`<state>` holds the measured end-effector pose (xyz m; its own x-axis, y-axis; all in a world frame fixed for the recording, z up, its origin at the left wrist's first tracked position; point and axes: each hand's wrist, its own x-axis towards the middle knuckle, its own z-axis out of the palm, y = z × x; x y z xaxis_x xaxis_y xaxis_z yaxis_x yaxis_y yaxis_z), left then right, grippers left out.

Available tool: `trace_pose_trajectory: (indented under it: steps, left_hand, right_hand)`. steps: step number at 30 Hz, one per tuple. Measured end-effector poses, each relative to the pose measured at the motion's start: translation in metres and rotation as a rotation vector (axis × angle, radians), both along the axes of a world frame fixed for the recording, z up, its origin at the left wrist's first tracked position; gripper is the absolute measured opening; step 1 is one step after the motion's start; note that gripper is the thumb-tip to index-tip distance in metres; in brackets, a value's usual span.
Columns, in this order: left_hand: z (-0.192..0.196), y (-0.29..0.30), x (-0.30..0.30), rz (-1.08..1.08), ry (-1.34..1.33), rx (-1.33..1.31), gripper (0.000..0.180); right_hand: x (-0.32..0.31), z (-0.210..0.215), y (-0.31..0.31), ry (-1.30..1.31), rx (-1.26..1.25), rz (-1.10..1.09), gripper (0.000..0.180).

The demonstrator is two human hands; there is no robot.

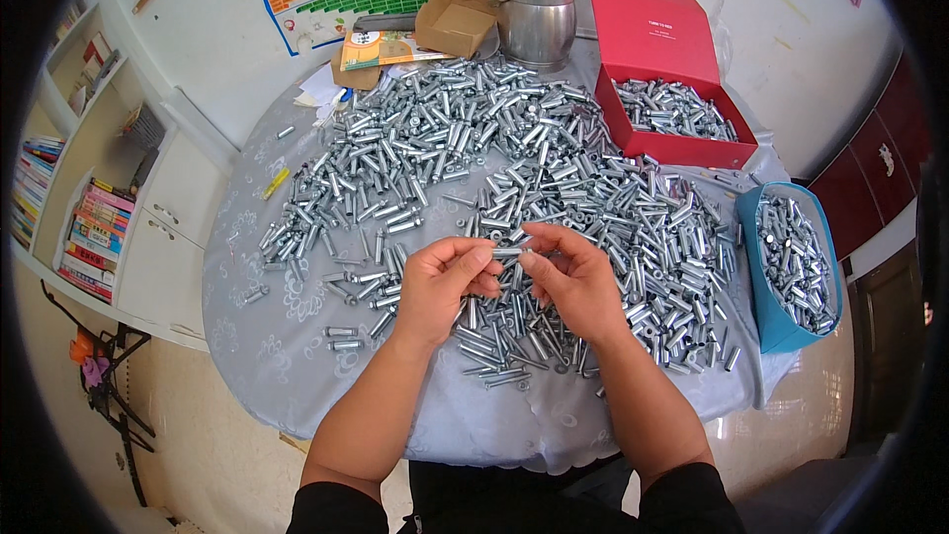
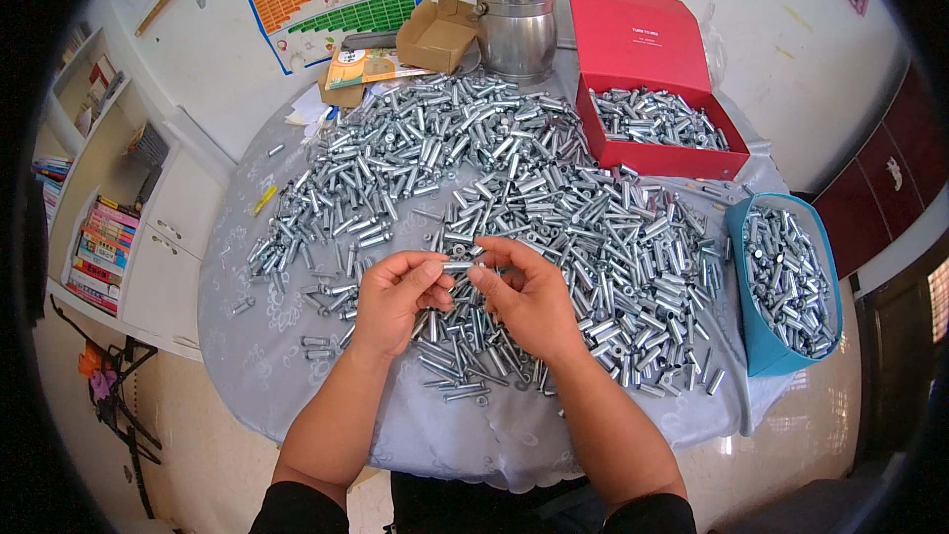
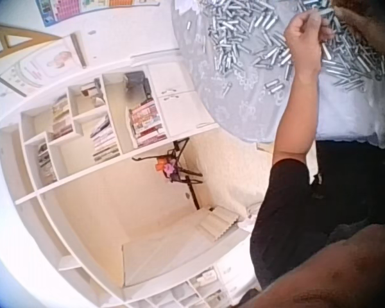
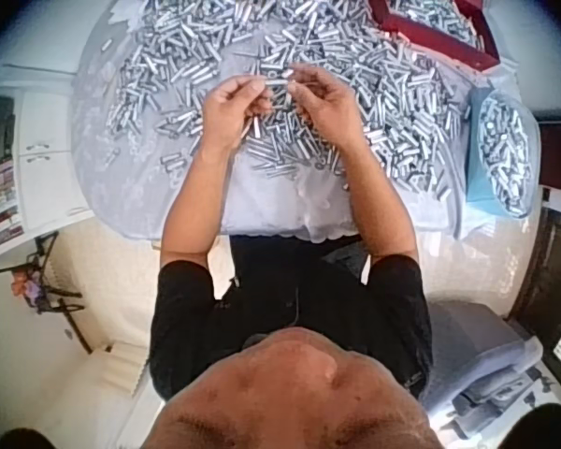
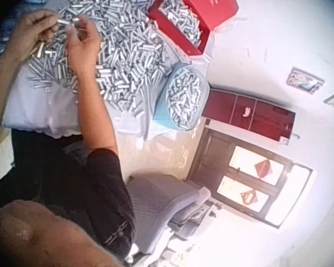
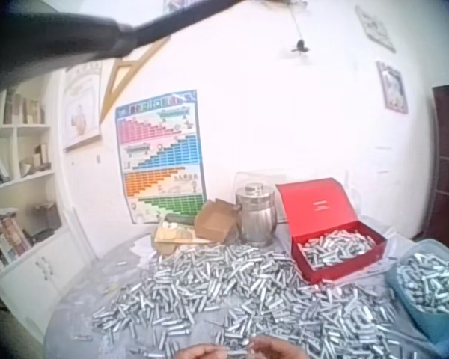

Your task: The person sits at a table covered with a large pile of silver metal fasteners. They repeatedly pick up individual fasteners and small washers, insert the washers into the fasteners, and place the assembled units back onto the table. The process is repetitive and involves handling the small metal parts one by one.

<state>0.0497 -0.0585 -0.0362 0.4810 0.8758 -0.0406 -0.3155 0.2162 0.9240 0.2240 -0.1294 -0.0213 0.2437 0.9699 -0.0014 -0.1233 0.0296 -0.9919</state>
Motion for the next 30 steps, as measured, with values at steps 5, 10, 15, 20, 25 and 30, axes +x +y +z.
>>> trace_pose_trajectory:
  steps: [5,10,15,20,25,30]
  left_hand:
    - [0.001,0.000,0.001,0.005,0.014,-0.001,0.021]
    - [0.001,0.000,0.001,0.010,-0.005,-0.006,0.021]
    - [-0.001,0.001,0.001,0.013,0.015,-0.007,0.021]
    - [0.000,0.000,0.001,0.014,0.007,-0.009,0.022]
    - [0.002,0.000,0.001,0.020,0.002,-0.013,0.022]
    - [0.002,-0.001,0.002,0.004,0.020,-0.009,0.020]
  right_hand:
    - [0.003,-0.001,0.000,-0.024,-0.001,0.006,0.017]
    - [0.004,0.004,0.000,-0.012,-0.081,0.025,0.020]
    - [0.001,0.000,0.000,-0.009,0.015,-0.003,0.021]
    - [0.004,0.003,0.000,-0.035,-0.139,0.017,0.020]
    - [-0.002,0.003,0.000,0.000,0.002,-0.042,0.019]
    - [0.003,-0.003,0.001,-0.027,-0.059,0.002,0.020]
